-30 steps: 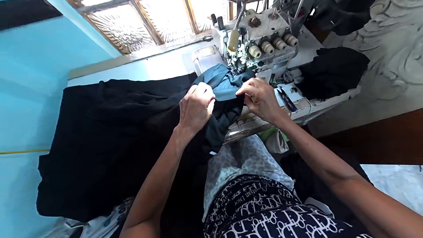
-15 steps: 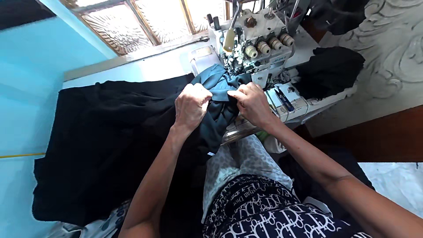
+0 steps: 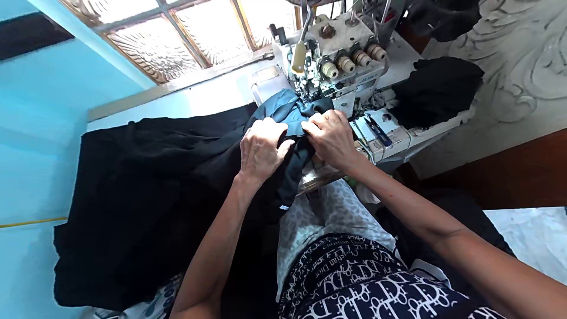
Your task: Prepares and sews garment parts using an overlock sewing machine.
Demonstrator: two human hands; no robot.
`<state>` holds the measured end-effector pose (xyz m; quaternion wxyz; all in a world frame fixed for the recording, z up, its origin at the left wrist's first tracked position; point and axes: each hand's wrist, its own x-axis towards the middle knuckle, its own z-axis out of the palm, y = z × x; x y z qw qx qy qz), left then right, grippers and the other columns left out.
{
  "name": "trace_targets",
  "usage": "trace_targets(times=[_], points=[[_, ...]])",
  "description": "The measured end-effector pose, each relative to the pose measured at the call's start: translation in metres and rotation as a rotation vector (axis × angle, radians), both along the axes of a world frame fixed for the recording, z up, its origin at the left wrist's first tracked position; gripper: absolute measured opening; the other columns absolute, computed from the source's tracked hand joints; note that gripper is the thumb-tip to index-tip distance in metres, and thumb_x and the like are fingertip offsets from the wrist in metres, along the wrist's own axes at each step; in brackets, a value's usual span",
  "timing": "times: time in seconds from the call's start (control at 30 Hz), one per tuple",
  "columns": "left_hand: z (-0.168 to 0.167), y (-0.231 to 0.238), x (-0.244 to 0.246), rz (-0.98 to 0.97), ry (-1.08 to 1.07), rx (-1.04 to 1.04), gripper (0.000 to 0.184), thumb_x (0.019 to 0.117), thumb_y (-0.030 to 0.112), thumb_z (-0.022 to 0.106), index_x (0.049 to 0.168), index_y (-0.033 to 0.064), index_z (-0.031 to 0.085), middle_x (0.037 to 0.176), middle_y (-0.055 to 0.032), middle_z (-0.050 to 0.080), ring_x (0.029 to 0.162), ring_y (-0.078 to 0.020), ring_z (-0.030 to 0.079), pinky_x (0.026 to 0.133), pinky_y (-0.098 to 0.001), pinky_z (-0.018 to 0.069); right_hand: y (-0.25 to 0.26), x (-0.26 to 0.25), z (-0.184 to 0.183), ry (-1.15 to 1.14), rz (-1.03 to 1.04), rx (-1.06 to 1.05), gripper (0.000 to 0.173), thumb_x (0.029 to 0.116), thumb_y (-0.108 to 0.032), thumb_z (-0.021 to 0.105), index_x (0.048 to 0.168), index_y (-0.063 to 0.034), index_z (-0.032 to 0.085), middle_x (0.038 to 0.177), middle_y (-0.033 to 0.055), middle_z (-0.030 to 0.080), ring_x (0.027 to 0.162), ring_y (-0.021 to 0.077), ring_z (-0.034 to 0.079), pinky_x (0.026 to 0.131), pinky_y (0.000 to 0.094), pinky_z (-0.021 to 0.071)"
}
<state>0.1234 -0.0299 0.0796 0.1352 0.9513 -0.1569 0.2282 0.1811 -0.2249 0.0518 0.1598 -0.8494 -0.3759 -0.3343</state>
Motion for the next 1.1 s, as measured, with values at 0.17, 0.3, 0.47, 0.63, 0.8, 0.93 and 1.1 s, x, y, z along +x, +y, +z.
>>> trace_targets(times=[0.17,0.3,0.47,0.63,0.8,0.93,1.1], points=[[0.002,0.001,0.004,-0.009,0.004,-0.027,0.02,0.0991,0.01,0.061,0.107,0.0028,0.078,0.101,-0.0209,0.07,0.095,-0.0402,0.067,0.082,-0.0523,0.0528,-0.014,-0.002,0.014,0.056,-0.006,0.006,0.012,0.0931,-0.007,0.064,0.092,-0.0048,0.076,0.088,0.0126,0.075,0.087,0.0334,0.072,0.098,0.0557,0.0473],[0.038,0.01,-0.015,-0.137,0.19,-0.001,0.022,0.1029,0.012,0.056,0.102,0.0016,0.075,0.109,-0.0167,0.071,0.104,-0.0344,0.069,0.089,-0.055,0.0545,-0.03,-0.029,0.03,0.232,0.086,0.012,0.008,0.09,-0.008,0.069,0.093,-0.006,0.075,0.091,0.0105,0.075,0.109,0.036,0.069,0.113,0.0655,0.033],[0.099,0.031,-0.079,-0.698,0.545,0.202,0.04,0.1044,0.035,0.044,0.089,0.0155,0.076,0.079,0.0046,0.066,0.07,-0.0086,0.066,0.06,-0.0296,0.0552,-0.06,-0.099,0.043,0.57,0.725,-0.012,0.01,0.0909,-0.012,0.066,0.087,-0.0097,0.074,0.082,0.0016,0.074,0.112,0.0251,0.069,0.12,0.0637,0.0248],[0.112,0.013,-0.086,-0.806,0.613,0.227,0.039,0.1052,0.03,0.042,0.09,0.016,0.075,0.076,0.0045,0.057,0.062,-0.0052,0.056,0.049,-0.022,0.0434,-0.066,-0.109,0.053,0.548,0.794,0.041,0.015,0.0952,-0.009,0.059,0.09,-0.0081,0.073,0.081,0.0014,0.074,0.109,0.0231,0.071,0.121,0.063,0.0215],[0.131,0.017,-0.066,-0.69,0.501,0.103,0.031,0.1064,0.029,0.047,0.097,0.0139,0.073,0.086,0.0073,0.063,0.077,0.0019,0.059,0.068,-0.0154,0.051,-0.046,-0.077,0.036,0.385,0.445,0.52,0.015,0.0922,-0.004,0.066,0.104,0.0005,0.075,0.108,0.0122,0.075,0.11,0.0261,0.07,0.107,0.0493,0.0474],[0.153,0.024,-0.045,-0.671,0.561,-0.094,0.022,0.1057,0.028,0.051,0.098,0.0176,0.069,0.092,0.0125,0.067,0.083,0.0038,0.062,0.078,-0.0139,0.0548,-0.009,-0.051,0.01,0.926,0.25,0.664,0.023,0.0952,-0.003,0.063,0.117,0.0052,0.065,0.111,0.0194,0.068,0.089,0.0257,0.07,0.079,0.0427,0.0596],[0.155,0.034,-0.029,-0.636,0.708,-0.505,0.017,0.1037,0.032,0.06,0.106,0.0236,0.074,0.098,0.0081,0.074,0.084,-0.0077,0.073,0.073,-0.0253,0.064,0.023,-0.068,0.004,1.57,0.378,0.258,0.036,0.1098,-0.022,0.048,0.137,0.0007,0.054,0.095,0.0214,0.067,0.07,0.026,0.067,0.07,0.0423,0.057]])
